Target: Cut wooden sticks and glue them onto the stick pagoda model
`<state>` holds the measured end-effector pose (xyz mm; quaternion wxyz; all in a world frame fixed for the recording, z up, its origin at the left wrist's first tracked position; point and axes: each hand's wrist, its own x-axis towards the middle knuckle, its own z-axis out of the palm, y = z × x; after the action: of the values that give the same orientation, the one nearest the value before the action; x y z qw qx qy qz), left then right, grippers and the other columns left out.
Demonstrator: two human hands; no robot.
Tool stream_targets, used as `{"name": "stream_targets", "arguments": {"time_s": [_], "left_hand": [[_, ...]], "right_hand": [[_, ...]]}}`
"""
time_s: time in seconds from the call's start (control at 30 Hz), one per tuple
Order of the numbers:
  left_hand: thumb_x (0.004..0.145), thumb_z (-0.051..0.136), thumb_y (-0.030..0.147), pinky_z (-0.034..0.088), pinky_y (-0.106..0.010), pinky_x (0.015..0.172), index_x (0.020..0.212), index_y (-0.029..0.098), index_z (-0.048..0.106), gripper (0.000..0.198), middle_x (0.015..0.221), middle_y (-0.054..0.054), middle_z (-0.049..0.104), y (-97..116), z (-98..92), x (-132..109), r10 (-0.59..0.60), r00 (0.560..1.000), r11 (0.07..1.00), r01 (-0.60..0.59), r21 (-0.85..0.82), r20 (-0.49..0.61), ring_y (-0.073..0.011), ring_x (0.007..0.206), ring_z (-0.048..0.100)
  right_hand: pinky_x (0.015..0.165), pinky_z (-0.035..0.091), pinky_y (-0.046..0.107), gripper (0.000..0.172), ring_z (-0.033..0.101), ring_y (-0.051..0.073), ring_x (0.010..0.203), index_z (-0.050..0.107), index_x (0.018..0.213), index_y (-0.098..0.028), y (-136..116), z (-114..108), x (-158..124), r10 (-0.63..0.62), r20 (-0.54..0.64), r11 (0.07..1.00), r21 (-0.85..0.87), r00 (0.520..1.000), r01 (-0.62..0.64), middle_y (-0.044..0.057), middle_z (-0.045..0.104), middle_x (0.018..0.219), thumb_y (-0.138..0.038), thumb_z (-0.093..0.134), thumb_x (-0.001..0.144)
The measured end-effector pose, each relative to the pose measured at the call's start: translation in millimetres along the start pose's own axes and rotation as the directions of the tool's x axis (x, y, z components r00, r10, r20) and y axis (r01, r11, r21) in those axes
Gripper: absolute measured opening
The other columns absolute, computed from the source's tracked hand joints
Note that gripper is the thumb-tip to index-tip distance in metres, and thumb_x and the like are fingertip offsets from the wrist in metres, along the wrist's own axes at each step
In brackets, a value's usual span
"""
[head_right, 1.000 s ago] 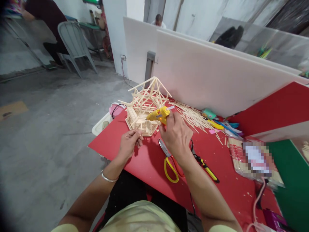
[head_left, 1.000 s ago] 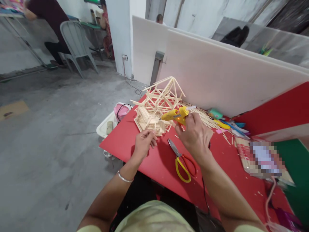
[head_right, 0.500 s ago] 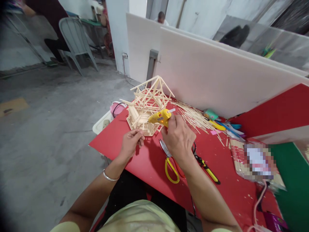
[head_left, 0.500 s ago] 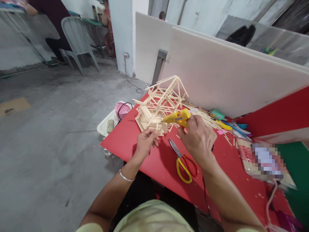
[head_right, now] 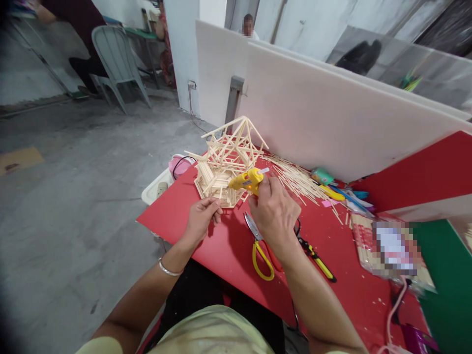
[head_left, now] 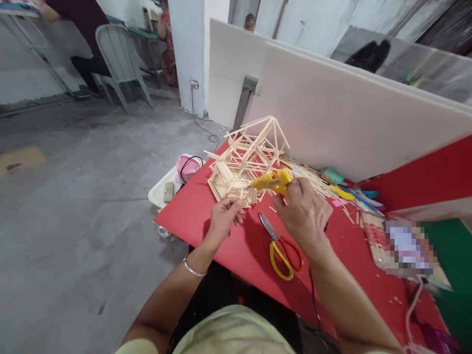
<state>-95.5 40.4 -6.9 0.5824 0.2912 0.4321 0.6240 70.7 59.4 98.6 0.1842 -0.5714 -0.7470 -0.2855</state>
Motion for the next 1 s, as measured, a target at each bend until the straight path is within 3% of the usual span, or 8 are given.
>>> {"name": "stream_targets", "arguments": {"time_s": [0.27, 0.67, 1.0], "left_hand": [[0.075, 0.072, 0.042, 0.040, -0.019, 0.036, 0.078, 0.014, 0.065, 0.029, 0.060, 0.001, 0.063, -2.7, 1.9, 1.7, 0.017, 1.000, 1.000, -0.017, 0.004, 0.009, -0.0078, 0.039, 0.053], [0.076, 0.071, 0.039, 0.036, -0.018, 0.034, 0.068, 0.014, 0.061, 0.028, 0.055, 0.001, 0.060, 10.9, 16.2, 4.4, 0.005, 1.000, 1.000, -0.006, 0.024, 0.016, -0.0076, 0.037, 0.052], [0.068, 0.075, 0.039, 0.037, -0.019, 0.032, 0.074, 0.014, 0.062, 0.030, 0.058, 0.001, 0.064, 12.9, 20.2, 11.0, -0.096, 0.995, 0.994, 0.096, -0.046, -0.011, -0.0080, 0.035, 0.051]], "right_hand": [[0.054, 0.015, 0.032, 0.035, 0.050, 0.016, 0.074, 0.059, 0.119, -0.013, -1.3, 2.7, 3.6, 0.006, -0.012, 1.000, -0.005, 1.000, -0.006, 0.009, 0.061, 0.098, -0.028, 0.049, 0.088], [0.055, 0.018, 0.032, 0.034, 0.052, 0.017, 0.078, 0.058, 0.120, -0.013, -1.3, 7.0, 7.1, 0.005, -0.021, 1.000, 0.030, 1.000, -0.004, 0.009, 0.062, 0.098, -0.025, 0.048, 0.090], [0.055, 0.020, 0.031, 0.031, 0.055, 0.017, 0.077, 0.060, 0.114, -0.013, 0.2, 11.4, 6.9, 0.011, -0.027, 1.000, 0.016, 1.000, -0.011, 0.009, 0.064, 0.099, -0.030, 0.050, 0.091]]}}
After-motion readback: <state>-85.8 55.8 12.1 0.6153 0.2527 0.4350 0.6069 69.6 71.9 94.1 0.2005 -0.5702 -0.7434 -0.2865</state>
